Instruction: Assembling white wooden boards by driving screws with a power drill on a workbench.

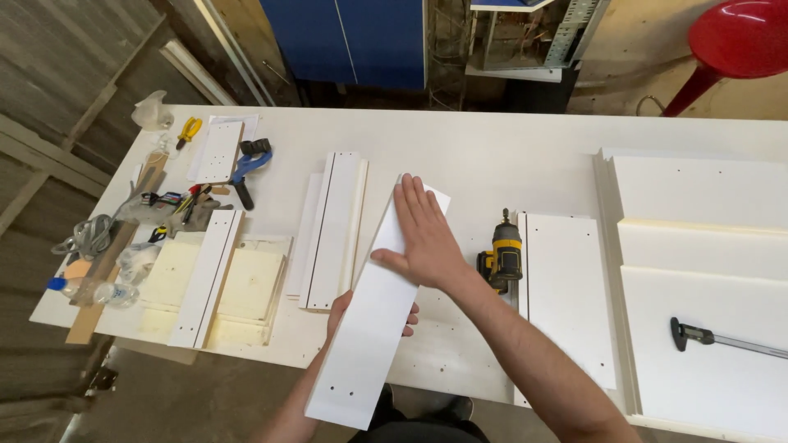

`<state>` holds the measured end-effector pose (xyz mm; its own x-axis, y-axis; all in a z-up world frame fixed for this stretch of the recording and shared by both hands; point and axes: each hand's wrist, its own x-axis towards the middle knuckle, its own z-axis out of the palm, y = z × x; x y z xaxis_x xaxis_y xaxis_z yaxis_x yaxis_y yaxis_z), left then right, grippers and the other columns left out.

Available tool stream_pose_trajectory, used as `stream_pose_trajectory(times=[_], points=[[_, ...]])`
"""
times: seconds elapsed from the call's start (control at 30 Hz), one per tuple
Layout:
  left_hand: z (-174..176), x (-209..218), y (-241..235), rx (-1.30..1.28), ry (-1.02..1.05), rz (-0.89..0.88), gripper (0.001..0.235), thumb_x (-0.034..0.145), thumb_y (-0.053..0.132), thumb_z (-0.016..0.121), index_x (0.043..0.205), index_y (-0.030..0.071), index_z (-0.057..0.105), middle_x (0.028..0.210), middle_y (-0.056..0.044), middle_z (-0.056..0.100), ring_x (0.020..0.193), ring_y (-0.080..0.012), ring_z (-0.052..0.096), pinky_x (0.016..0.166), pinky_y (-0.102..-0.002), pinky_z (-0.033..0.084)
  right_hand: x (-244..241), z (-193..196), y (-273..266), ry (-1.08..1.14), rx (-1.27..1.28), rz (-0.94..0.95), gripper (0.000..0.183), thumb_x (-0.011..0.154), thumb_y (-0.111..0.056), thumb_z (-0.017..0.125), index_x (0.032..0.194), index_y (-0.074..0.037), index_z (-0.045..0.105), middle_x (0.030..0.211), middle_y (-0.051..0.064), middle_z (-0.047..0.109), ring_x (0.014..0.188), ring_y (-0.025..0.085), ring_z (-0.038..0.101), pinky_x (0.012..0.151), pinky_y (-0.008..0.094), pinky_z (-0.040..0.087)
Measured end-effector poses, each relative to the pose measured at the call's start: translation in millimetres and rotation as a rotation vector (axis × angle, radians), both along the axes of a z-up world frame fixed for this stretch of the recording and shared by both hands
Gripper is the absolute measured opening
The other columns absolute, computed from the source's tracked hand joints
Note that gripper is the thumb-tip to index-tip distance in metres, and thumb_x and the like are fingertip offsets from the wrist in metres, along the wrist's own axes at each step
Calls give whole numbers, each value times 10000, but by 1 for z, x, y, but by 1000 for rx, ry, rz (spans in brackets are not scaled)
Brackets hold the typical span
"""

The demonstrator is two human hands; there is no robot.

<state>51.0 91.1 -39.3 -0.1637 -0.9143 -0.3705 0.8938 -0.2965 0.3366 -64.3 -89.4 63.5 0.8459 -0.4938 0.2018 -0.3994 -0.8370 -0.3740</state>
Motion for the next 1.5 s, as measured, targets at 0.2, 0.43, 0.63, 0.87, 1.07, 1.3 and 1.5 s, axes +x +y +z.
stream_pose_trajectory(times=[0.2,0.43,0.63,0.87,1.07,1.3,1.5], points=[[69,-13,6,176,122,300,988,769,681,457,1512,30,494,1432,-220,592,1222,-377,609,1226,-507,374,-19,-44,123,-195,-110,424,1280,764,-872,477,1584,85,251,1618,349,270,1516,496,233,1254,564,196],[-46,57,-53,-82,43,194,972,807,666,553,1478,-34,488,1399,-300,587,1225,-371,646,1144,-467,469,-86,-140,147,-530,488,744,357,939,-272,793,1279,-177,742,1060,26,794,876,164,754,724,272,595],[-100,4,-53,254,-1739,-80,960,739,553,847,1578,298,459,1393,-208,485,1282,-372,513,1046,-434,465,-138,-187,69,-296,828,-1002,517,963,-250,721,1419,-52,581,1223,157,663,1124,284,681,984,411,566],[-167,-53,-58,321,-2116,-138,880,815,546,737,1570,209,435,1324,-212,482,1225,-353,488,1019,-471,385,-114,-216,-19,-437,641,-870,689,901,-293,820,1451,-85,462,1365,92,531,1349,281,523,1203,426,419],[-198,-59,-64,332,-2180,-93,818,862,522,726,1544,148,474,1312,-239,503,1233,-381,494,1020,-503,364,-100,-208,-75,-235,720,-888,377,942,-415,757,1080,-75,670,930,58,690,914,218,708,786,418,567],[-172,-27,-85,245,-2050,-98,750,929,556,692,1494,94,519,1390,-262,483,1308,-397,482,1054,-520,375,-37,-126,-87,261,776,-644,251,848,-334,715,842,-83,701,599,36,665,484,179,650,502,346,512],[-67,63,-209,-449,-1922,-464,985,946,82,680,1675,343,72,1617,-168,306,1384,-448,498,1088,-534,490,13,-155,-113,521,636,-560,283,851,-313,677,707,-70,693,515,72,629,430,214,635,505,365,496]])
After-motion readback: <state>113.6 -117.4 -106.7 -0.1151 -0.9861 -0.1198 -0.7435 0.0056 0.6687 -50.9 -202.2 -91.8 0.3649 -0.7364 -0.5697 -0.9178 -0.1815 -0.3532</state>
